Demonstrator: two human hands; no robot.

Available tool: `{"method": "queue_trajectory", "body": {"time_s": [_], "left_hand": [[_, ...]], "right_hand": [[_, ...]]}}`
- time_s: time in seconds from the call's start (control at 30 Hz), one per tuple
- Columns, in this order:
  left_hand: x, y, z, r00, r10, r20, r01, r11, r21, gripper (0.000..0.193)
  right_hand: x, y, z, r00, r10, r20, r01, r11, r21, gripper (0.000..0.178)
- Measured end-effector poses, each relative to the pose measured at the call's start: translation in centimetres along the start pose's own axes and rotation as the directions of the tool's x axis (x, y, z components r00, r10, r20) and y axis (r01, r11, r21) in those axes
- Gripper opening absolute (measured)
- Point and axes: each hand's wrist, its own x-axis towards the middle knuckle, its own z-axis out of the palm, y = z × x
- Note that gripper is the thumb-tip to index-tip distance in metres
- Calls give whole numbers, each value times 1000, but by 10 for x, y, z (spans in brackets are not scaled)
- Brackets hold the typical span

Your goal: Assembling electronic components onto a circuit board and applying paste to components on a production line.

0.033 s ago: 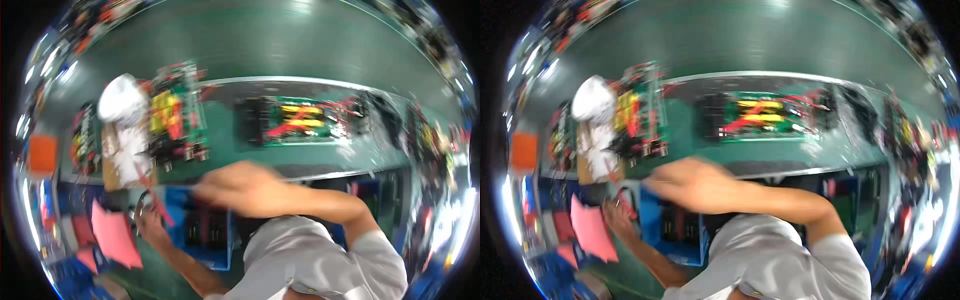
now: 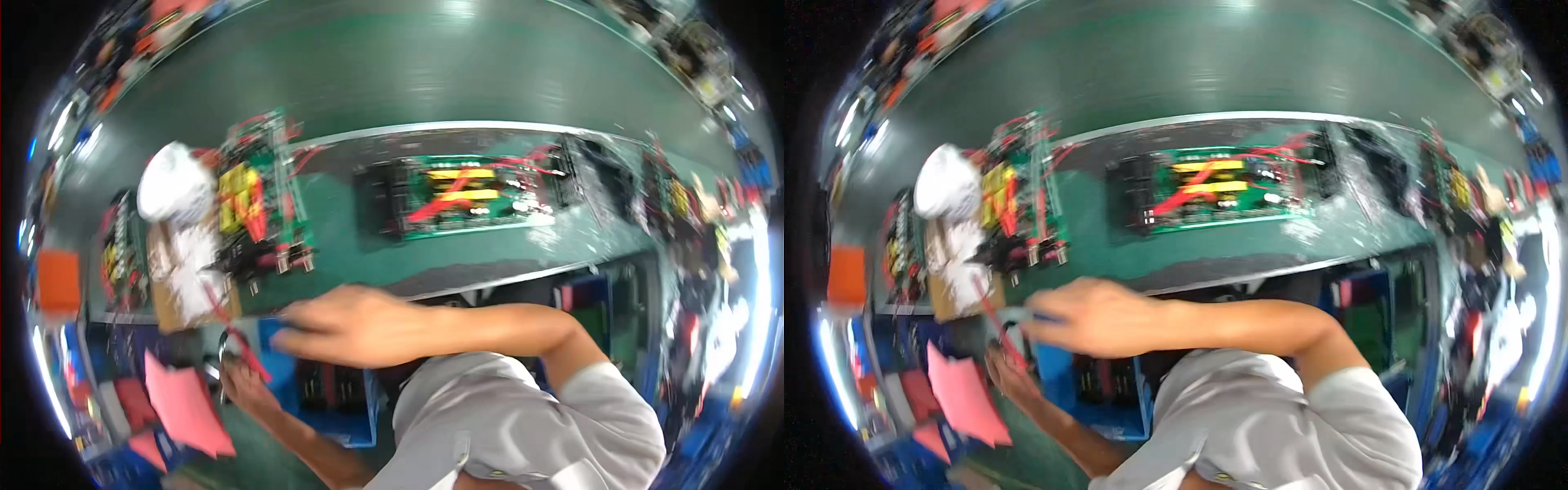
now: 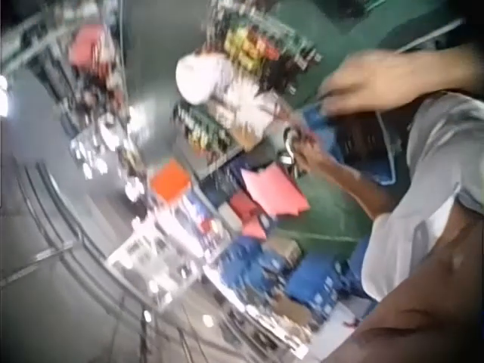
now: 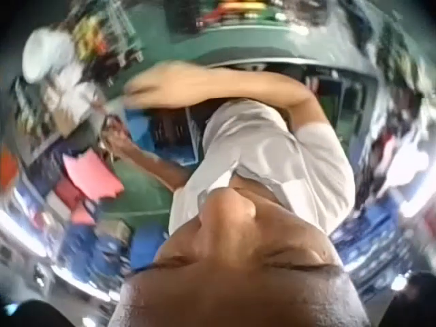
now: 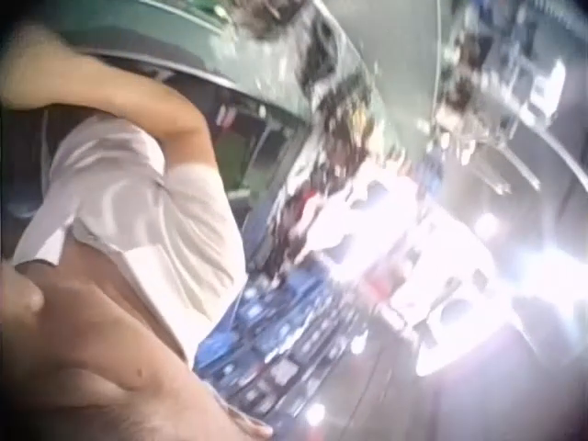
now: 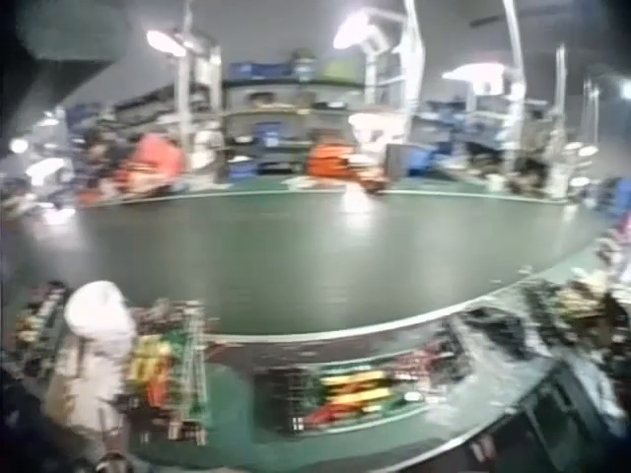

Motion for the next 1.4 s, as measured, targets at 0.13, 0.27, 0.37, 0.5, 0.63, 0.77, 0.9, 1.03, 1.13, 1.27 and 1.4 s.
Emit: {"method": "queue_trajectory", "body": {"time_s": [0.13, 0.27, 0.37, 0.5, 0.63, 0.77, 0.9, 1.03, 1.13, 1.27, 1.4], "left_hand": [[-55, -23, 89, 929, -26, 369, -58, 975, 214, 32], [-102, -88, 108, 629, -251, 736, -168, 881, 443, 28], [-134, -137, 81, 515, -386, 765, -198, 815, 545, 24], [-136, -147, 99, 472, -168, 865, -362, 858, 364, 31], [-150, -144, 146, 523, 19, 852, -262, 955, 140, 27], [-182, -167, 158, 442, -93, 892, -1, 995, 104, 18], [-177, -183, 157, 453, -80, 888, 26, 997, 76, 14], [-167, -194, 168, 496, 48, 867, -100, 995, 2, 12], [-164, -196, 172, 499, 62, 865, -154, 988, 18, 9], [-156, -191, 168, 470, -6, 883, -68, 997, 43, 9], [-154, -193, 165, 456, 0, 890, -64, 997, 32, 12]], "right_hand": [[8, 18, 47, 994, -83, -78, 66, 979, -195, 48], [-4, 23, 29, 1000, 12, 0, -12, 977, -215, 49], [6, 14, 37, 993, 64, 96, -39, 970, -240, 63], [23, 11, 54, 984, 57, 168, -21, 977, -211, 65], [50, 11, 66, 965, 81, 251, -50, 991, -126, 62], [67, 12, 82, 957, 39, 288, -25, 998, -51, 59], [96, 20, 84, 995, -81, 58, 80, 997, 20, 52], [133, 22, 85, 995, -29, -100, 26, 999, -32, 37], [152, 25, 86, 999, 48, -15, -50, 987, -154, 26], [193, 60, 73, 999, -34, 31, 38, 986, -161, 16], [232, 69, 46, 955, 240, 172, -217, 965, -146, 16]]}}
